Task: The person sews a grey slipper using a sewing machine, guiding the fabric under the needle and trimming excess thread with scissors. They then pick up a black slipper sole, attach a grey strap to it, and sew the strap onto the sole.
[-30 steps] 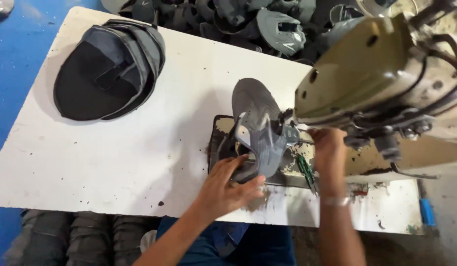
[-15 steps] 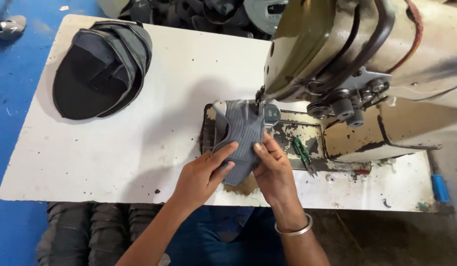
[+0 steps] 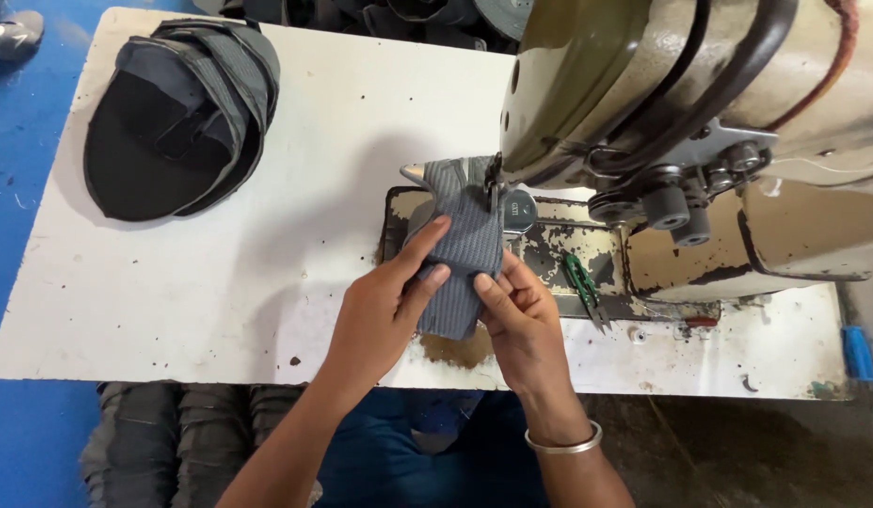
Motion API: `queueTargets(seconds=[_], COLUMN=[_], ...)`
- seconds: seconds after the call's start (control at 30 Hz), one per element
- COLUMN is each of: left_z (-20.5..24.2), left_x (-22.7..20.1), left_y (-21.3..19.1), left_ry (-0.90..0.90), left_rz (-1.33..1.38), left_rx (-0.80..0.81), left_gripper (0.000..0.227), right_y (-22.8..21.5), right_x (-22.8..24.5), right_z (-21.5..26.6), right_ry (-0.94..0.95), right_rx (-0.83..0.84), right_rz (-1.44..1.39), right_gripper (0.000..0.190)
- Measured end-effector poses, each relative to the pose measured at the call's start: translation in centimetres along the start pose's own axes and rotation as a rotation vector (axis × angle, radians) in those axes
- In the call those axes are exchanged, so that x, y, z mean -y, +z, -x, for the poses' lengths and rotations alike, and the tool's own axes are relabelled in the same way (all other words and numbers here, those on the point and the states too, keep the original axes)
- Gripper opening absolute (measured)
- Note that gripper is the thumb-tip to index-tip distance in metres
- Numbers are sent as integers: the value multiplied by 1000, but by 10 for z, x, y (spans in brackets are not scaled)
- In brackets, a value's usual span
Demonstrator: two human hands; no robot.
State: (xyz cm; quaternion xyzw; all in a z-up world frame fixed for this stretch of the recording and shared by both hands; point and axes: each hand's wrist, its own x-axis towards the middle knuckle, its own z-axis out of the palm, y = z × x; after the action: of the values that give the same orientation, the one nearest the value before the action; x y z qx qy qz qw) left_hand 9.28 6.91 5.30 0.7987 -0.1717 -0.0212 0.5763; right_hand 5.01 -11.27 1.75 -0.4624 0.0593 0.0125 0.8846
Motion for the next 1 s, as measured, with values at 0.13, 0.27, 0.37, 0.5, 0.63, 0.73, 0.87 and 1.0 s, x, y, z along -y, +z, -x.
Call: queueTargets(seconds=[0.13, 0.27, 0.37, 0.5, 0.63, 0.73, 0.87, 1.0], left_z=[-10, -19, -30, -34, -27, -18, -10, -4], left_x=[-5, -3, -15, -11, 38, 77, 67, 41], left_y=[-2, 1, 0, 6, 22, 24, 16, 23], left_ry=[-144, -42, -122, -329, 130, 379, 601, 359], left_rz=[-34, -18, -32, -109, -7, -34, -112, -239], left_rx=[18, -25, -12, 9, -213, -242, -194, -243], left_gripper=[52, 51, 50, 52, 44, 43, 56, 52], right_y=[-4, 3, -17, -33, -16, -7, -6, 0], right_x=[-9, -13, -34, -55, -43, -32, -23, -13], right_z=[4, 6, 14, 17, 8, -1, -13, -19], right_ry=[32, -5, -56, -32, -101, -131, -138, -178], right_rx=[-72, -79, -27, -45, -132, -132, -113, -116], right_rz=[86, 116, 211, 264, 250, 227, 236, 188], right_gripper=[41, 40, 39, 32, 34, 31, 28, 26])
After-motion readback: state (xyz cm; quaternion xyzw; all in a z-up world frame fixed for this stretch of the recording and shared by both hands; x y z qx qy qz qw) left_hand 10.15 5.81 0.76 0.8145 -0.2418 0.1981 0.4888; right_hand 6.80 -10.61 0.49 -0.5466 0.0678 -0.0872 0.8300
